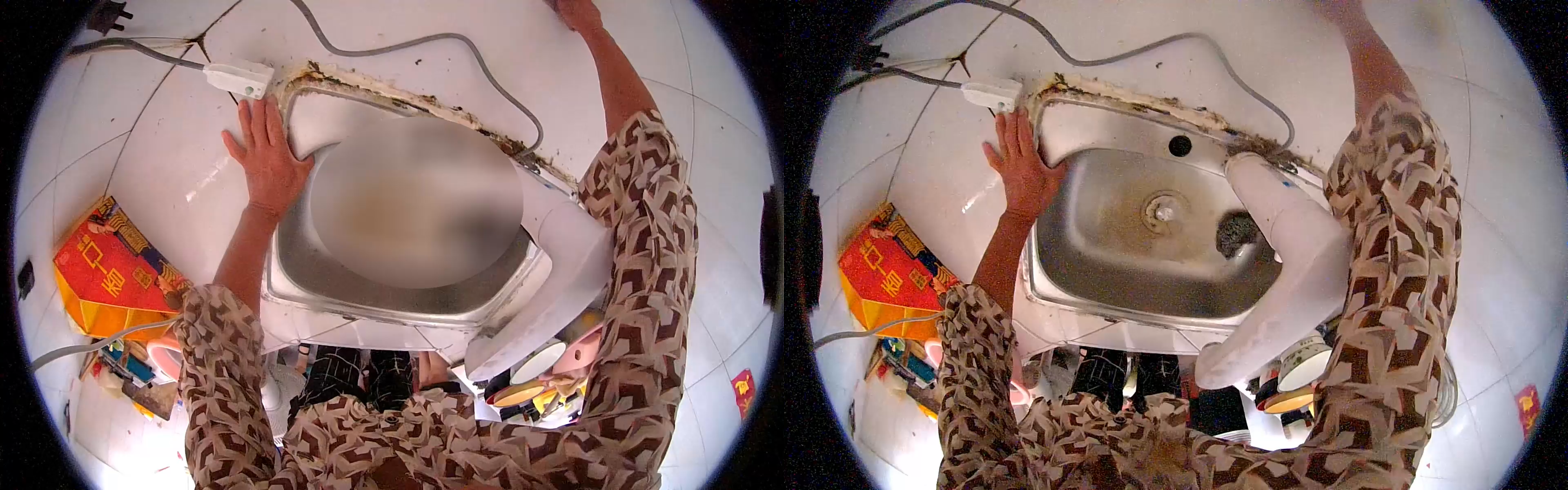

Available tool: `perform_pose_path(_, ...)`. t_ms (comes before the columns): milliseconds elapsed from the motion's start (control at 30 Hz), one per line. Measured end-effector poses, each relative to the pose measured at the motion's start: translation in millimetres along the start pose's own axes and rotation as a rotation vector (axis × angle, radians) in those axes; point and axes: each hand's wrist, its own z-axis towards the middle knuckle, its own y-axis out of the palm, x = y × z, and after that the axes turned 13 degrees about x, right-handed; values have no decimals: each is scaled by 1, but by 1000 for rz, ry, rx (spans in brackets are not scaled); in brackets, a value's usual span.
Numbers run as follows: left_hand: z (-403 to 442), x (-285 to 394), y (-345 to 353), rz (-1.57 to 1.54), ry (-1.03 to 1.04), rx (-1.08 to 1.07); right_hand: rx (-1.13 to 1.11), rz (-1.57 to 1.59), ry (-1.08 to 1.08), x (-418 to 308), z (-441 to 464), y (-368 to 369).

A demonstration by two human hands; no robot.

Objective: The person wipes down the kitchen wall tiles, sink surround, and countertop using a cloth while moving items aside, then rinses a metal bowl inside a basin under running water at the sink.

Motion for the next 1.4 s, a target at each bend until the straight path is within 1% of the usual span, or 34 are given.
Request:
perform_pose_path(67, -1, 1, 0, 1, 4, 6, 147, 217, -17, 36, -42, 4)
perform_pose_path(100, -1, 1, 0, -3, 4, 12, 222, 322, -29, 42, -67, -4)
perform_pose_path(133, -1, 1, -1, 6, -7, -11, 306, 269, -108, 44, -99, -12)
perform_pose_path(200, 0, 2, -2, 14, -18, -36, 204, 317, 48, 30, -174, -51)
perform_pose_path(233, 1, 2, -2, 19, -24, -45, 20, 414, 284, 24, -208, -67)
perform_pose_path(267, -1, 1, 0, -13, -7, 2, 4, 487, 260, 17, -239, -84)
perform_pose_path(300, -1, 0, 0, -6, -5, 1, -12, 564, 234, 7, -260, -104)
perform_pose_path(367, -1, -2, 3, 11, 11, -5, -153, 864, 386, -12, -276, -143)
perform_pose_path(400, -2, -2, 4, 23, 7, -2, -43, 657, 50, 6, -292, -109)
perform_pose_path(467, -4, 0, 5, 44, 21, 4, -128, 691, 146, -4, -293, -90)
perform_pose_path(500, -2, 2, 7, 52, 27, 8, -20, 769, 68, -20, -279, -96)
perform_pose_path(533, -5, 2, 7, 61, 40, 1, -18, 712, -69, -30, -263, -108)
perform_pose_path(600, -5, -3, 10, 128, 47, -21, 50, 510, -60, -26, -261, -105)
perform_pose_path(633, -6, -2, 12, 111, 52, 4, 66, 410, -57, -16, -267, -104)
perform_pose_path(700, -7, -1, 9, 86, 74, 45, -181, 293, 175, 31, -270, -109)
perform_pose_path(733, -5, 0, 8, 115, 77, 53, -41, 428, 165, 74, -290, -69)
perform_pose_path(767, -4, 2, 10, 106, 85, 63, -65, 39, 93, 108, -312, -28)
perform_pose_path(833, -6, -5, 11, 90, 85, 72, 410, 100, 337, 111, -335, -21)
perform_pose_path(933, -7, -6, 12, 117, 106, 77, 268, 274, 346, 118, -380, -45)
perform_pose_path(1033, -4, -2, 7, 108, 114, 101, 397, 293, 382, 96, -376, -54)
perform_pose_path(1100, -3, -5, 10, 95, 140, 136, 328, 592, 413, 68, -351, -75)
perform_pose_path(1133, -4, -12, 15, 89, 162, 152, 499, 486, 153, 54, -339, -70)
perform_pose_path(1167, -7, -18, 18, 82, 183, 159, 88, 646, 194, 48, -342, -55)
perform_pose_path(1233, -6, -26, 24, 115, 211, 174, 261, 813, 171, 16, -330, -104)
perform_pose_path(1333, -6, -29, 25, 116, 215, 183, 163, 859, 105, 23, -350, -104)
perform_pose_path(1400, -6, -27, 25, 102, 210, 176, 0, 908, 286, 39, -367, -121)
